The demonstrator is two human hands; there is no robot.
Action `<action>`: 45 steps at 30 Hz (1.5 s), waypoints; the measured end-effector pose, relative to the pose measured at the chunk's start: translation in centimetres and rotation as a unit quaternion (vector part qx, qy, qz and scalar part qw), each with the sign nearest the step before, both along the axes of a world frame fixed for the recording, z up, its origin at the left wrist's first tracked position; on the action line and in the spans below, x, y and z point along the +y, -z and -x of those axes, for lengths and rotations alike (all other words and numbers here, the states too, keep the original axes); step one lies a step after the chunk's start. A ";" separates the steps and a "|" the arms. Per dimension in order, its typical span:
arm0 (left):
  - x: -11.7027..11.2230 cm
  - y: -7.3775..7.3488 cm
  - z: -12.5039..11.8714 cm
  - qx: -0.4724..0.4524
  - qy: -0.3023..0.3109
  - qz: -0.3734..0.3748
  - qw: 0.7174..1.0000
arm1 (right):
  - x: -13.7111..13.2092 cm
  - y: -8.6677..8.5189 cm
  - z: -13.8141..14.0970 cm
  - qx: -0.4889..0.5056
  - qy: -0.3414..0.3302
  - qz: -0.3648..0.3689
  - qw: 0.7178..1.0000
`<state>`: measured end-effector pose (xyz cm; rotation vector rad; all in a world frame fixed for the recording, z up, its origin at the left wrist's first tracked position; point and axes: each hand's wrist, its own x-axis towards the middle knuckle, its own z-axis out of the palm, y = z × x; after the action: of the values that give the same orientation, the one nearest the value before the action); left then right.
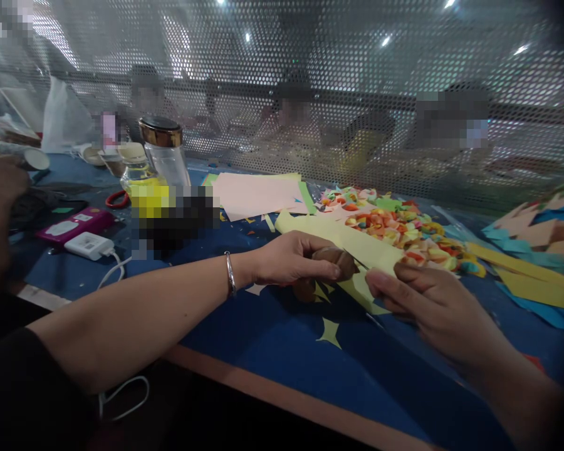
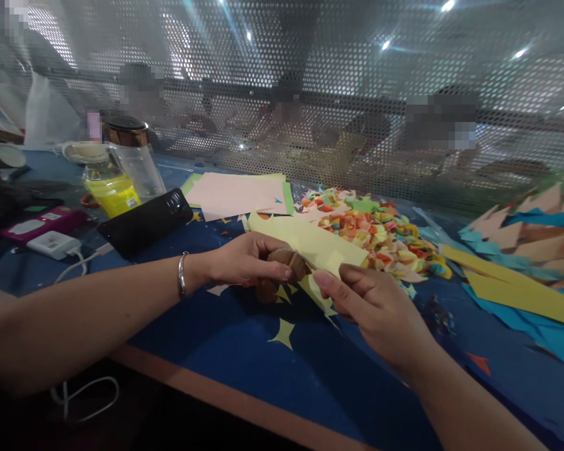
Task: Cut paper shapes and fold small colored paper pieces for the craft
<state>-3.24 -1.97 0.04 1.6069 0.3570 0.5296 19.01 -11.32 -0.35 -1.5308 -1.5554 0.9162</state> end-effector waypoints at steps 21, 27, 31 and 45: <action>0.0 0.5 -0.3 0.024 -0.012 0.057 0.998 | -0.2 -0.5 0.8 0.080 0.058 -0.012 0.995; -0.5 0.5 -0.4 0.056 0.050 -0.133 0.988 | 0.2 -0.3 0.1 0.110 0.065 -0.035 0.991; -0.8 0.4 -0.2 0.113 0.044 -0.291 0.949 | 0.5 0.0 -0.1 0.153 0.084 -0.048 0.984; -1.8 0.1 0.1 0.068 -0.288 -0.241 0.925 | 1.4 0.4 0.0 0.193 0.109 -0.104 0.970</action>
<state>-3.34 -3.79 -0.01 2.0195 0.8715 1.0136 19.00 -9.90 -0.72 -1.2557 -1.1409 0.8374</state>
